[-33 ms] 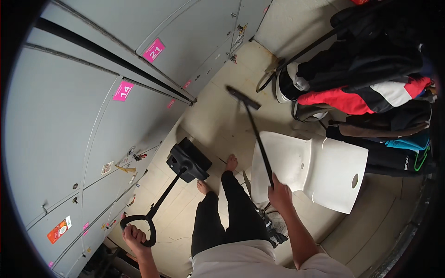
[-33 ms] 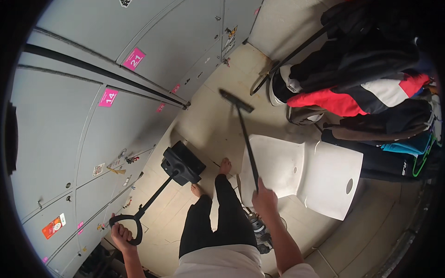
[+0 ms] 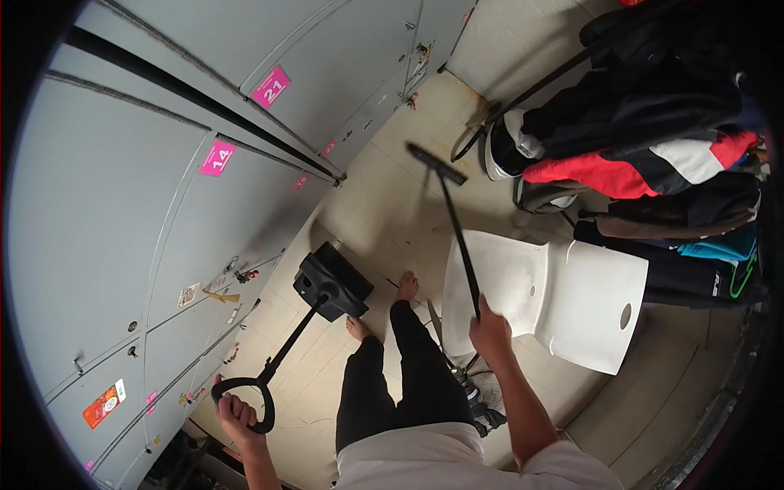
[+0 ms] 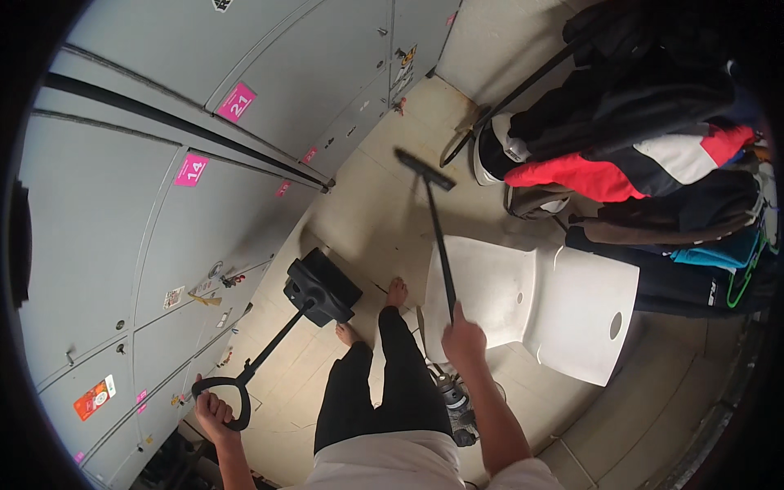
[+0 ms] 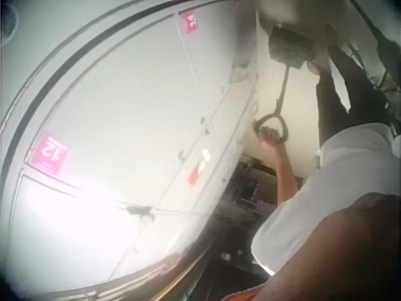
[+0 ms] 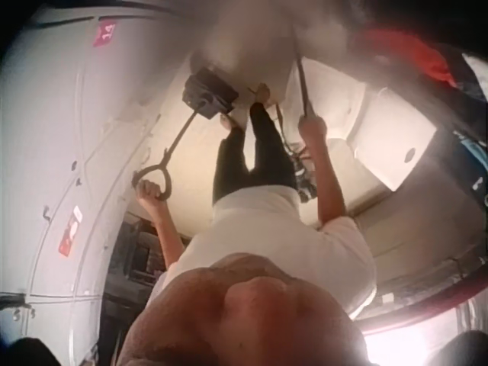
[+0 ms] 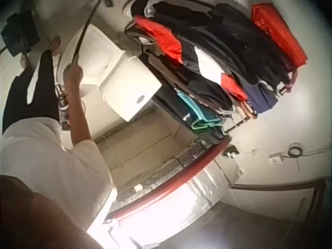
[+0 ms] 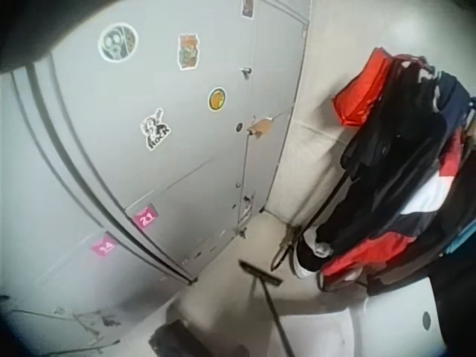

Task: The person sweeps the floor using a broom and a dustpan, moving a chair and picking up a fan cover by hand.

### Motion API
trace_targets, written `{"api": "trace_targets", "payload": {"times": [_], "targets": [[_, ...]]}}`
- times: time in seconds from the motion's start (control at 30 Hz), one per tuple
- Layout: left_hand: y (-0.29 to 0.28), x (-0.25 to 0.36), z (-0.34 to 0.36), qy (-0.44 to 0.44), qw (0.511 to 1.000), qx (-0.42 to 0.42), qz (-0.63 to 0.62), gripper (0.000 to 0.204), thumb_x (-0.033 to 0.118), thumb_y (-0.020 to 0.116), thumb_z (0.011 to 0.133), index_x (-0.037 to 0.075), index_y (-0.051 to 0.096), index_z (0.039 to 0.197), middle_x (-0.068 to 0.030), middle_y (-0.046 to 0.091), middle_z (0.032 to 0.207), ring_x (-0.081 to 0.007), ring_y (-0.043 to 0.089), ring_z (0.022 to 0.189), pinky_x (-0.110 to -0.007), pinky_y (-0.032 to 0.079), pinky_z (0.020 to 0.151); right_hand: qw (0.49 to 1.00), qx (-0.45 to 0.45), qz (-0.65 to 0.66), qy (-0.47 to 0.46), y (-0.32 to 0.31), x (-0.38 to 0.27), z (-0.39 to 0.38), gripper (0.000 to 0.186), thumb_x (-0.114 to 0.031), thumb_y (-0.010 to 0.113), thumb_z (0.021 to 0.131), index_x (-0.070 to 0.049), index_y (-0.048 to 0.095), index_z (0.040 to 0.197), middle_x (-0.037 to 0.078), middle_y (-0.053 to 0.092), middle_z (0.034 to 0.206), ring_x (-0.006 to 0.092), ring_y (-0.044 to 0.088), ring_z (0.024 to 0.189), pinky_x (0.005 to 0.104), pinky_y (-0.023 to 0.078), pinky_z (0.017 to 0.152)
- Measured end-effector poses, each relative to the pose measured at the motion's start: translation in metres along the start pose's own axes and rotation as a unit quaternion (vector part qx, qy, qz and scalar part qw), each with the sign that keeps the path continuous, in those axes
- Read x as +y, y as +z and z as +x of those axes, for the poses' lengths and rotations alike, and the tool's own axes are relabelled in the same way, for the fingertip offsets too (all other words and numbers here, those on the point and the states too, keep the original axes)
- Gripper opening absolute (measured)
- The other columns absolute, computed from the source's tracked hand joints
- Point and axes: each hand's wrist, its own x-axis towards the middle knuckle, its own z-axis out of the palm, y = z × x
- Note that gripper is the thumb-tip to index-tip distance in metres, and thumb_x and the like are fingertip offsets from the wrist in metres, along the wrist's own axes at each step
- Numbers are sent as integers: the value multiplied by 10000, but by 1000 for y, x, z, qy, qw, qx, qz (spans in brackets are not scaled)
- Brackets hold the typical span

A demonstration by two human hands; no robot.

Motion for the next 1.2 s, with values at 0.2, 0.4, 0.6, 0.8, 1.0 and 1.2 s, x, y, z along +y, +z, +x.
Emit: {"api": "trace_targets", "payload": {"times": [0.2,0.4,0.6,0.8,1.0,1.2], "targets": [[-17,2,9,4,999,-39,1,508,109,461,973,43,363,1467,70,252,587,-16,209,402,-203,219,327,998,35,46,-30,78,-68,106,654,-119,517,847,85,308,1433,284,671,951,414,670,902,499,528,802],[-44,0,22,3,999,-48,-19,455,105,435,983,62,413,1435,68,258,595,-14,216,413,-199,229,336,999,-26,18,-39,192,-89,-17,757,-117,515,851,126,147,1467,308,662,948,414,674,890,494,534,792],[-67,1,33,3,998,-64,-28,461,114,460,963,57,424,1419,71,269,593,-14,225,416,-202,216,346,979,-126,137,-78,174,-63,-141,699,-149,615,838,48,339,1450,221,685,790,295,707,692,411,549,609],[-99,3,39,-4,998,-58,-31,476,109,458,957,42,404,1425,71,267,591,-14,223,408,-199,216,346,929,-97,358,5,153,-70,-185,595,-153,619,882,-48,429,1436,120,592,592,161,553,412,342,456,446],[-127,-1,47,-16,998,-52,-40,451,106,463,957,55,441,1404,55,280,576,-25,223,391,-209,227,335,980,192,35,-35,166,-109,-62,631,-166,541,845,43,381,1419,287,662,791,453,658,751,524,528,712],[-138,-2,55,-9,998,-50,-45,457,105,458,964,53,431,1418,60,274,576,-20,214,393,-207,225,333,987,156,37,5,178,-22,0,558,-189,532,860,-25,457,1389,285,675,861,450,662,810,515,531,719]]}}
